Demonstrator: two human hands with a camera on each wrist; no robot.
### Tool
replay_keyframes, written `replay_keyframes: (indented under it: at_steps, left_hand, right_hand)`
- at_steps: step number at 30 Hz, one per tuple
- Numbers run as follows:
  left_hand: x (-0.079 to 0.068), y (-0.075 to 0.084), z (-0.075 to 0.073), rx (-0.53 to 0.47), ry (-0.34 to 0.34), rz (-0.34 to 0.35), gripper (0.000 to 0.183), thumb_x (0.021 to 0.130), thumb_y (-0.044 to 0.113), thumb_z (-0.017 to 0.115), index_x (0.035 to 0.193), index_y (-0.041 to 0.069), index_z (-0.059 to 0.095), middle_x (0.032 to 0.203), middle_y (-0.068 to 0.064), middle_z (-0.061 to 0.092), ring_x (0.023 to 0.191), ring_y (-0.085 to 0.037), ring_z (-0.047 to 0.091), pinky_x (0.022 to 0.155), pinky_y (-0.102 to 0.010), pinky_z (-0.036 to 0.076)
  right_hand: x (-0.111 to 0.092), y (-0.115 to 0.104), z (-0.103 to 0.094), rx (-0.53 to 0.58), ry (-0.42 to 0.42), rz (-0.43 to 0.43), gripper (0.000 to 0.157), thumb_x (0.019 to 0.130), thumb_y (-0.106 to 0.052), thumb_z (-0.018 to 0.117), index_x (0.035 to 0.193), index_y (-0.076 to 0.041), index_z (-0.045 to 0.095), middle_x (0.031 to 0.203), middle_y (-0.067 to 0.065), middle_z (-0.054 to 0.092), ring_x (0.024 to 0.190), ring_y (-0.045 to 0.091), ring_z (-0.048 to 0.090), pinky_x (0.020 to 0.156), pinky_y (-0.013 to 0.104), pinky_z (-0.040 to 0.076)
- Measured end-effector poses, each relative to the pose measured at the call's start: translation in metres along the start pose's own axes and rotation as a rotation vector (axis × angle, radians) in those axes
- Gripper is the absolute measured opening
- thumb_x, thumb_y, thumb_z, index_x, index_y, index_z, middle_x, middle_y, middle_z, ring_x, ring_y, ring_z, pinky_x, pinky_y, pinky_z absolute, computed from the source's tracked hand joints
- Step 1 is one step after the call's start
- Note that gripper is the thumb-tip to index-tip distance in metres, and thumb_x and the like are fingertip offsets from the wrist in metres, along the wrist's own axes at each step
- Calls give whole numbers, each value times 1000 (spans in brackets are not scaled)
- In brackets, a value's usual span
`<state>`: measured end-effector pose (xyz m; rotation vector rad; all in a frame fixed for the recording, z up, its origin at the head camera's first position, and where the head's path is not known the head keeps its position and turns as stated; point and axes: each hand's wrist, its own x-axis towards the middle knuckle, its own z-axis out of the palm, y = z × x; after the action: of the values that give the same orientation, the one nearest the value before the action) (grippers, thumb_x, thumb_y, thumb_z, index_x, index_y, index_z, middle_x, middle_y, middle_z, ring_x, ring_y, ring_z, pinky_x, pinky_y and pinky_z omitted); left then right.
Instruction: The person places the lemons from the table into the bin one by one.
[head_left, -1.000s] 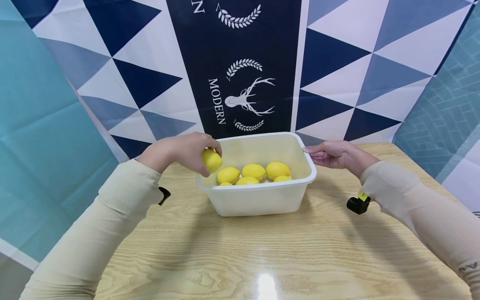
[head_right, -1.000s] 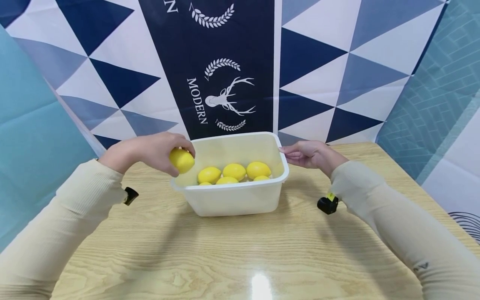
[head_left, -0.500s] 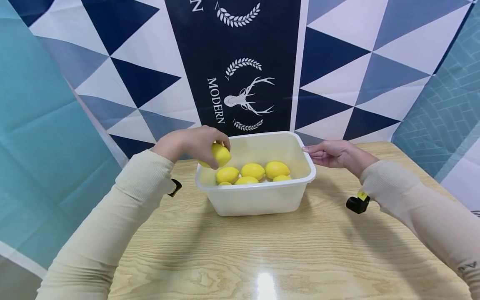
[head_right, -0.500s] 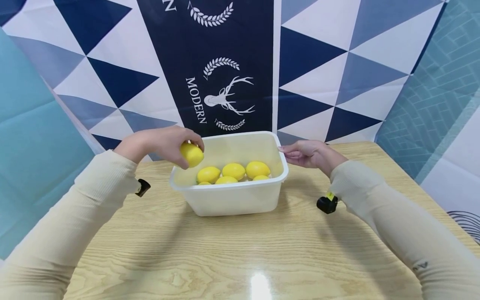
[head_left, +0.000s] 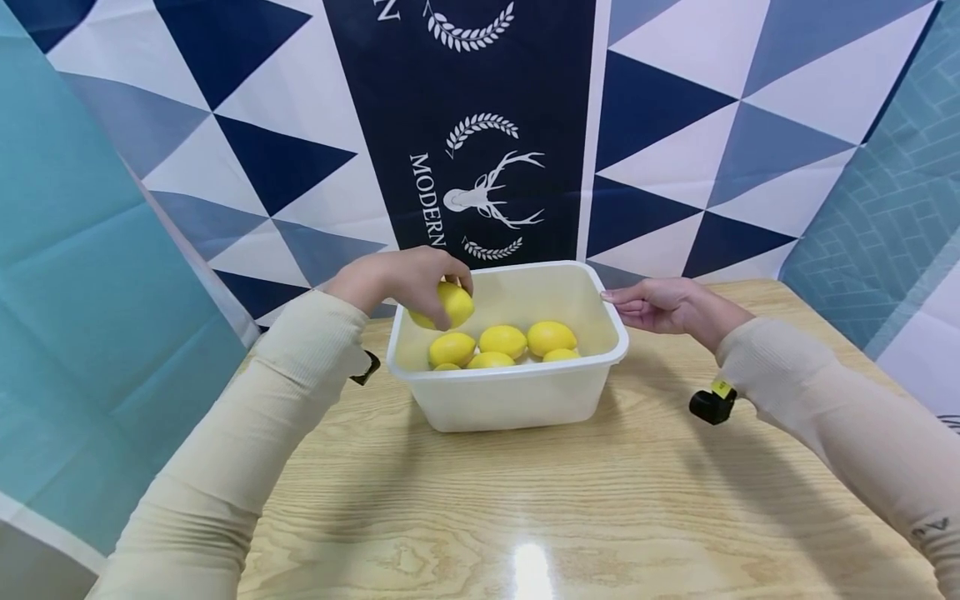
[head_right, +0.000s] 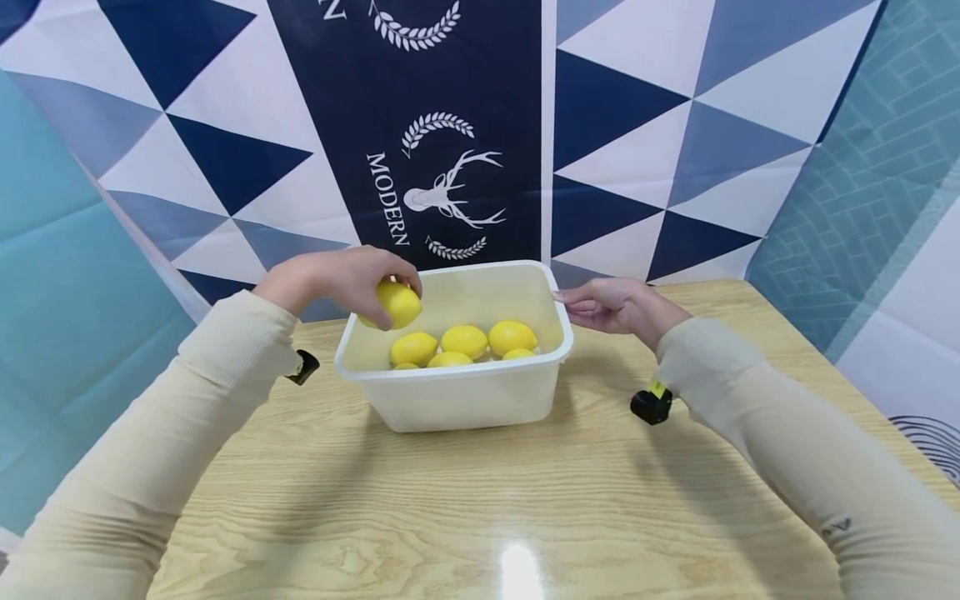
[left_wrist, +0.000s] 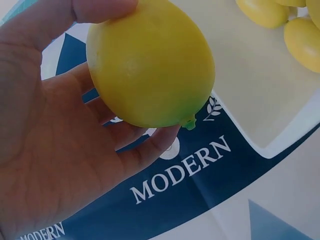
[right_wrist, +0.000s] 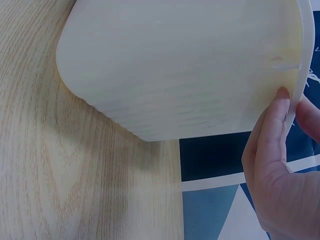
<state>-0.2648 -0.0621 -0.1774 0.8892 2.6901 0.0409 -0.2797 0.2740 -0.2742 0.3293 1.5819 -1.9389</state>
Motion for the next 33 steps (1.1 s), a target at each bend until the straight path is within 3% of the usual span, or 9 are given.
replay_keyframes:
  at_steps: [12, 21, 28, 33]
  left_hand:
    - [17, 5, 6, -5, -25, -23, 46, 73, 14, 75, 118, 19, 64, 124, -7, 60, 105, -24, 55, 91, -35, 54]
    - [26, 13, 12, -3, -129, -78, 48, 72, 13, 75, 118, 19, 63, 123, -5, 59, 107, -23, 54, 92, -34, 54]
    - [28, 19, 17, -37, -215, -185, 53, 74, 21, 82, 124, 23, 62, 131, -4, 58, 115, -23, 56, 100, -45, 53]
    - [26, 19, 17, -12, -204, -181, 55, 74, 22, 82, 125, 24, 61, 133, -5, 58, 120, -24, 54, 103, -46, 51]
  right_hand:
    - [1, 1, -2, 11, -4, -4, 18, 93, -7, 64, 77, -10, 73, 75, 2, 76, 72, 10, 74, 74, 21, 61]
    - [1, 2, -3, 6, 2, -9, 18, 93, -9, 65, 77, -10, 73, 75, 2, 76, 73, 10, 74, 74, 21, 61]
    - [1, 3, -3, -5, 3, -11, 18, 93, -9, 65, 77, -11, 73, 75, 2, 76, 73, 10, 74, 75, 21, 61]
    - [1, 3, -2, -6, 4, -12, 19, 93, -9, 65, 77, -11, 73, 74, 2, 76, 72, 9, 74, 74, 21, 61]
